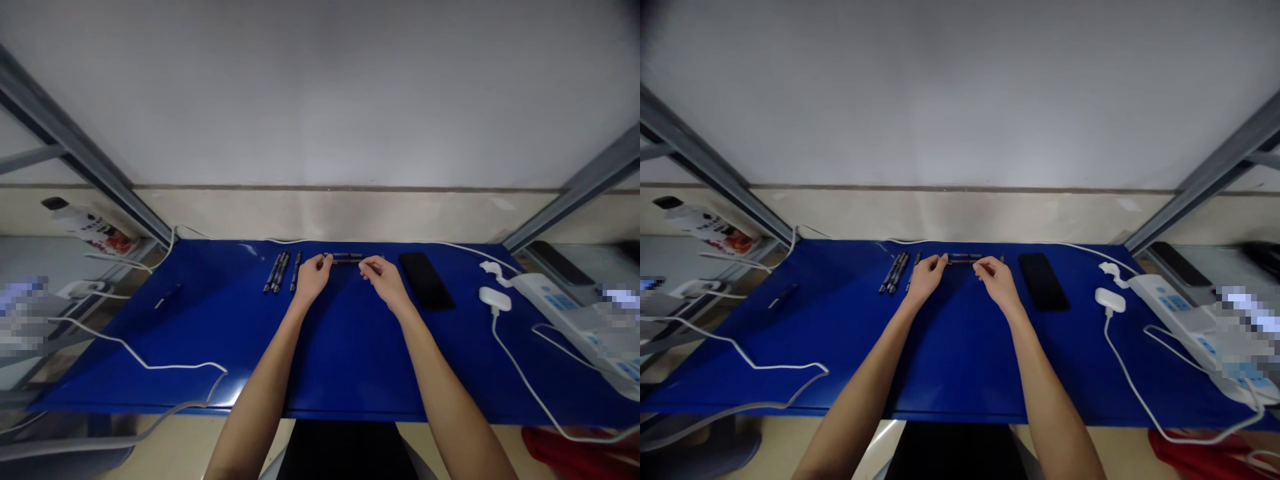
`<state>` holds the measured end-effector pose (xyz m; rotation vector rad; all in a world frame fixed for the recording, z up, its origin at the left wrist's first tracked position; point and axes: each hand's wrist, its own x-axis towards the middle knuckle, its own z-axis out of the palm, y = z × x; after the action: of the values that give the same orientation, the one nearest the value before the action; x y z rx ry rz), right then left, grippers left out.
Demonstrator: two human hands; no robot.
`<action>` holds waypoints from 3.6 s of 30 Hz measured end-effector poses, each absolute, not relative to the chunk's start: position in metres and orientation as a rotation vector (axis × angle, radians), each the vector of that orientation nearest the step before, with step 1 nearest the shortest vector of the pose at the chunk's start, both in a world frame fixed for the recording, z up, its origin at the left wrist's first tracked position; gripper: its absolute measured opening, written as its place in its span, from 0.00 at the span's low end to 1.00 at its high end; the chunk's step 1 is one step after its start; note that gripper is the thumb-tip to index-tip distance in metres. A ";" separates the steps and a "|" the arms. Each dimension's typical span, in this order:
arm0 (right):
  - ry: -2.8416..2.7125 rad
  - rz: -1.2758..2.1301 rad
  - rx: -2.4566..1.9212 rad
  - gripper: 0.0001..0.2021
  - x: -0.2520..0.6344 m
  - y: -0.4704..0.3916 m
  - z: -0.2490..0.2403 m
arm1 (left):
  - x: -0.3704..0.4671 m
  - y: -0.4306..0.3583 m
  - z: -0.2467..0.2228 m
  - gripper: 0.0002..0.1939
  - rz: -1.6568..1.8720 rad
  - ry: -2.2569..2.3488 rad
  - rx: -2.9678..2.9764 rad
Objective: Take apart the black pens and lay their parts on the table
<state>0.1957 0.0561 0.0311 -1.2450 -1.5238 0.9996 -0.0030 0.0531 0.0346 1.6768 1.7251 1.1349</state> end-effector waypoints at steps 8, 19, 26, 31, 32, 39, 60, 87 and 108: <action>-1.532 0.955 -1.338 0.20 0.198 0.055 0.034 | -0.003 0.053 0.036 0.24 1.148 1.668 1.663; -1.539 0.988 -1.311 0.19 0.197 0.054 0.035 | -0.004 0.053 0.034 0.24 1.131 1.689 1.673; -1.518 0.982 -1.289 0.15 0.198 0.054 0.036 | -0.005 0.054 0.034 0.24 1.156 1.691 1.658; -1.540 0.990 -1.295 0.17 0.198 0.055 0.034 | -0.004 0.053 0.034 0.24 1.151 1.672 1.663; -1.544 0.981 -1.281 0.15 0.197 0.055 0.033 | -0.004 0.053 0.034 0.24 1.149 1.680 1.665; -1.507 0.994 -1.291 0.16 0.198 0.054 0.034 | -0.004 0.054 0.033 0.25 1.144 1.701 1.666; -1.509 1.004 -1.280 0.16 0.197 0.057 0.031 | -0.005 0.053 0.036 0.25 1.138 1.681 1.634; -1.521 0.979 -1.297 0.16 0.199 0.056 0.032 | -0.003 0.052 0.036 0.24 1.086 1.677 1.689; -1.695 1.009 -1.227 0.16 0.186 0.053 0.033 | 0.017 0.038 0.037 0.23 0.720 1.757 2.293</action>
<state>0.1861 0.0526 0.0334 -1.2268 -1.6954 1.0089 0.0174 0.0383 0.0371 2.2932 1.7568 0.7202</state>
